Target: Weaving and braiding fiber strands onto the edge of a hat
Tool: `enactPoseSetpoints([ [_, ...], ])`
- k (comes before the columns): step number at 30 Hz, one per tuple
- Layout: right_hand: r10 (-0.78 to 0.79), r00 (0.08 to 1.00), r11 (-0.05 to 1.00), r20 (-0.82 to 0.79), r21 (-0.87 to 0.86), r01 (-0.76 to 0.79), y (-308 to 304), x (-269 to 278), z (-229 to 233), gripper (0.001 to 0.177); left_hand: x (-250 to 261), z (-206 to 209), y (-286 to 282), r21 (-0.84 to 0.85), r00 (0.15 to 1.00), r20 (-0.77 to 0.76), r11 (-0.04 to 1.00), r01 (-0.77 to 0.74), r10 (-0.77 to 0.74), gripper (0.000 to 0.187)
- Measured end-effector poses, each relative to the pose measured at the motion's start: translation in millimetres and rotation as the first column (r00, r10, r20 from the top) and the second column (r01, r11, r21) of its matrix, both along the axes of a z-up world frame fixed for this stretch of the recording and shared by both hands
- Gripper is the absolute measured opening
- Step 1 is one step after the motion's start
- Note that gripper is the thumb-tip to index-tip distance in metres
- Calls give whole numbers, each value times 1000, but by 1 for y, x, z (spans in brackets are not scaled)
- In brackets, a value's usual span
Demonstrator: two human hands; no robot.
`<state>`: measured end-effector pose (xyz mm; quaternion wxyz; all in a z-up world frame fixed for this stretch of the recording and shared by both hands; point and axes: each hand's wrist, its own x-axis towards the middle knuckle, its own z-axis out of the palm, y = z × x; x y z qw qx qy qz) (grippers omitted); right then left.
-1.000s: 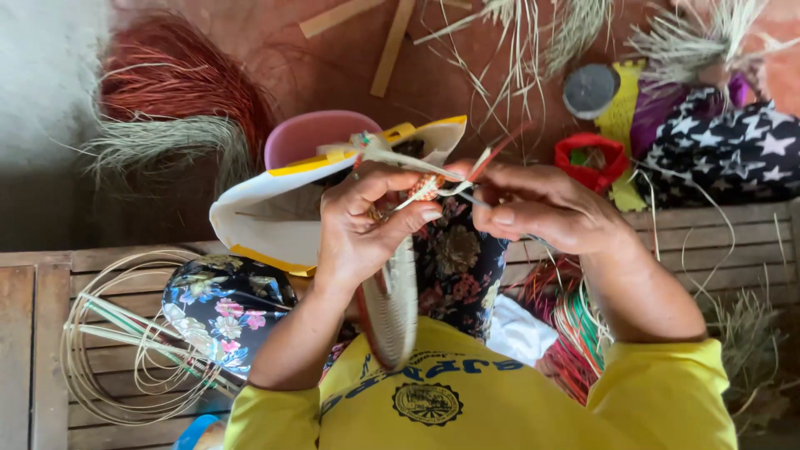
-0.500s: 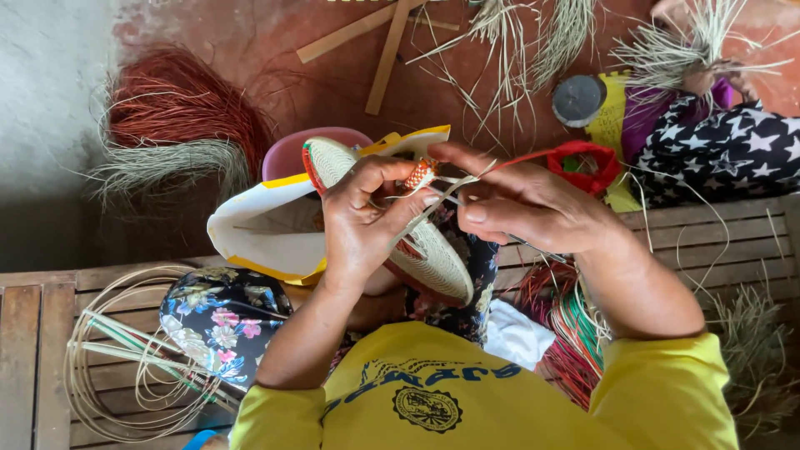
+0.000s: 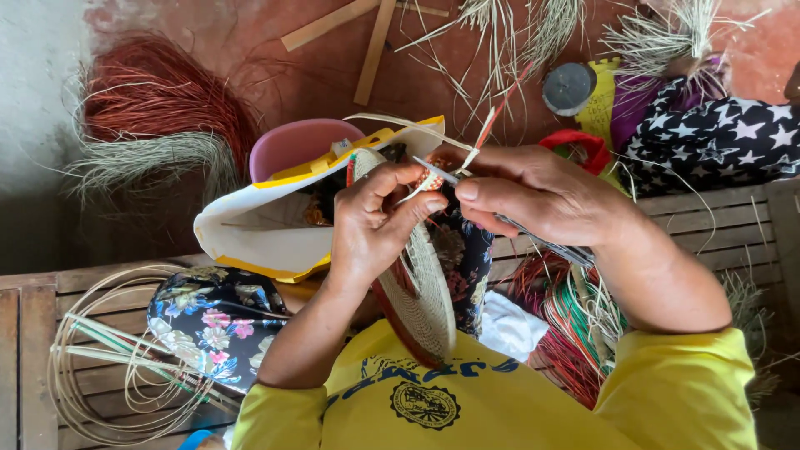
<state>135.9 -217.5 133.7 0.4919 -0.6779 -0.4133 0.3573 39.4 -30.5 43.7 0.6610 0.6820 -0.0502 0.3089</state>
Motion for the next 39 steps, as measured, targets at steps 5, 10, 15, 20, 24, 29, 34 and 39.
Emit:
enactPoseSetpoints([
  [5, 0, 998, 990, -65, -142, -10, 18, 0, 13, 40, 5, -31, -3, -22, 999, -46, 1000, -14, 13, 30],
  [10, -31, 997, 957, -71, -290, 9, 12, 10, -11, 32, 8, -43, -9, -88, 998, -57, 996, -28, 23, 33],
  [15, -45, 996, 957, -80, -288, 20, 5, 15, -26, 43, 1, -27, -10, -122, 997, -73, 993, -2, -7, 27],
  [20, -78, 993, 934, -92, -356, 41, 22, 3, 13, 29, -2, -24, -11, -138, 999, -50, 990, -19, 12, 14],
  [24, -103, 990, 906, -101, -421, 52, 15, 7, 1, 31, -2, -38, -13, -125, 998, -49, 991, -38, 32, 28],
  [29, -87, 992, 905, -87, -422, 42, 26, 2, 12, 27, -7, -26, -10, -66, 995, -49, 994, -86, 83, 17],
  [34, -76, 991, 925, -108, -378, 29, 17, 9, -2, 48, -10, -19, -10, -113, 997, -19, 991, -78, 77, 13],
  [39, -83, 992, 937, -97, -346, 44, 28, 7, 11, 42, -15, -26, -15, -167, 999, -32, 985, -37, 32, 13],
])
